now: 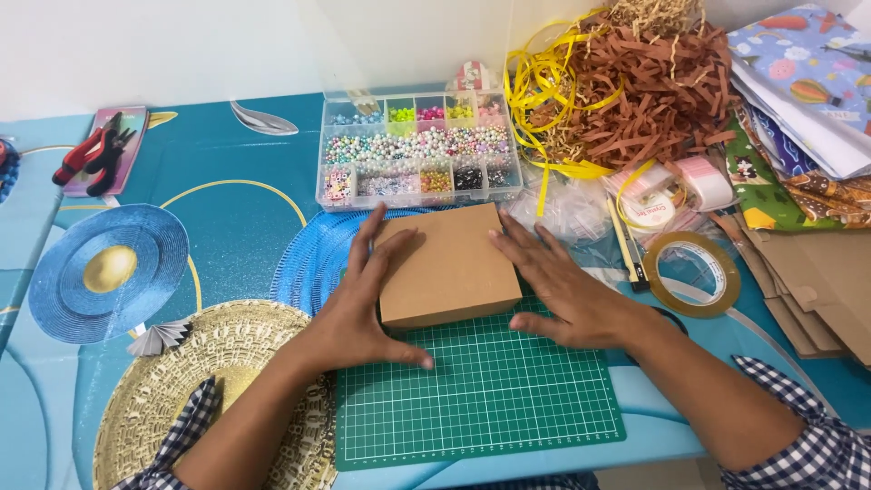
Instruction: Packaging small jewelry components into a box and wrapping it with decorative paper.
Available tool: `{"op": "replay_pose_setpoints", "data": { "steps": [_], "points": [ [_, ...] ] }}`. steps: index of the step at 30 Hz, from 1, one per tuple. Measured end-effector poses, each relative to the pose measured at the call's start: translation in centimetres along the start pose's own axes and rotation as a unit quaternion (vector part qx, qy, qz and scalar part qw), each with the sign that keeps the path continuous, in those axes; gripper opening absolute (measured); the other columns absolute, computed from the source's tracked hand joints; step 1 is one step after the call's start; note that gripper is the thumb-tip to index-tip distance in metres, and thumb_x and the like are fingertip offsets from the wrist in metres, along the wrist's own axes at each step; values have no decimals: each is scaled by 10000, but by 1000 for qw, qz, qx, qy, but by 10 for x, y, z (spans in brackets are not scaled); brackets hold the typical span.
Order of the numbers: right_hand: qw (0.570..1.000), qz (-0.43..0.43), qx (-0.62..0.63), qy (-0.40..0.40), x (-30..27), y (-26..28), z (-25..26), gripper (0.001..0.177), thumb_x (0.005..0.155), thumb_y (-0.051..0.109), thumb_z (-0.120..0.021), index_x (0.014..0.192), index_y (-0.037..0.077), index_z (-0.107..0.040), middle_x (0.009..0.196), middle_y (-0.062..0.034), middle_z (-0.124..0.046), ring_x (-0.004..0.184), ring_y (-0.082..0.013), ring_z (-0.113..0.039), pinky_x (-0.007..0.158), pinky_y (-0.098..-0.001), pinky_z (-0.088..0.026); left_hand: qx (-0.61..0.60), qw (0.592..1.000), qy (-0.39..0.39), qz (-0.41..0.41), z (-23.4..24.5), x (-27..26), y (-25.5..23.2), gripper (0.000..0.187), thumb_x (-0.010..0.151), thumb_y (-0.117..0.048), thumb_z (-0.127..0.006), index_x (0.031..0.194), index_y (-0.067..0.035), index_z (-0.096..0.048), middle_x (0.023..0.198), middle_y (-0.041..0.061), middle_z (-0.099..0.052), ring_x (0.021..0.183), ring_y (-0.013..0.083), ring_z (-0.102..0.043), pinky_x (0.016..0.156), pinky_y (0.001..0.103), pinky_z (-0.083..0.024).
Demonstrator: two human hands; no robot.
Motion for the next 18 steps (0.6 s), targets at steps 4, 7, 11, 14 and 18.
{"op": "replay_pose_setpoints", "data": {
  "steps": [4, 7, 11, 14, 18],
  "points": [
    [995, -22, 74, -71, -1, -1, -5, 940, 1137, 768, -331, 1870, 216, -133, 1985, -169, 98, 1848, -437, 35, 1417, -701, -96, -28, 998, -63, 4, 6, -1, 2, 1330, 768, -802, -840, 1834, -278, -241, 1975, 159, 96, 1848, 521, -6, 1351, 835, -241],
    [989, -6, 10, -148, 5, 2, -11, 961, 1125, 715, -390, 1853, 123, -182, 1948, -267, -39, 1779, -486, -101, 1392, -752, -62, 19, 990, -142, 16, 8, 0, 2, 832, 1104, -420, -737, 1797, -106, -401, 1903, 321, -188, 1714, 662, -116, 1359, 823, -126],
    [986, 0, -67, -152, 8, 2, -30, 909, 1170, 572, -487, 1856, 71, -165, 1925, -290, -101, 1767, -501, -151, 1387, -749, -115, 71, 993, -84, 33, -7, -1, 5, 1020, 1071, -540, -752, 1823, -25, -295, 1917, 323, -147, 1742, 609, -68, 1396, 751, -91],
    [984, 16, -73, -163, 11, -7, -37, 920, 1116, 526, -654, 1810, 44, -290, 1874, -301, -237, 1729, -527, -267, 1380, -727, -201, 83, 994, -62, 24, -7, -5, 16, 1073, 1022, -550, -791, 1825, -34, -301, 1908, 317, -177, 1736, 611, -112, 1394, 740, -136],
    [979, 40, 26, -199, 8, 0, -20, 845, 1030, 432, -925, 1660, 112, -462, 1941, -296, -108, 1837, -480, -159, 1460, -612, -279, 137, 985, -89, -62, -4, -6, 14, 1108, 880, -495, -944, 1790, -148, -417, 1869, 284, -273, 1738, 489, -336, 1386, 623, -334]
  ]
}}
Point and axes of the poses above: each hand's wrist, its own x-axis towards the middle knuckle, its own z-axis out of the back of the hand, y = z × x, the point moved 5 cm from there along x, towards the middle knuckle
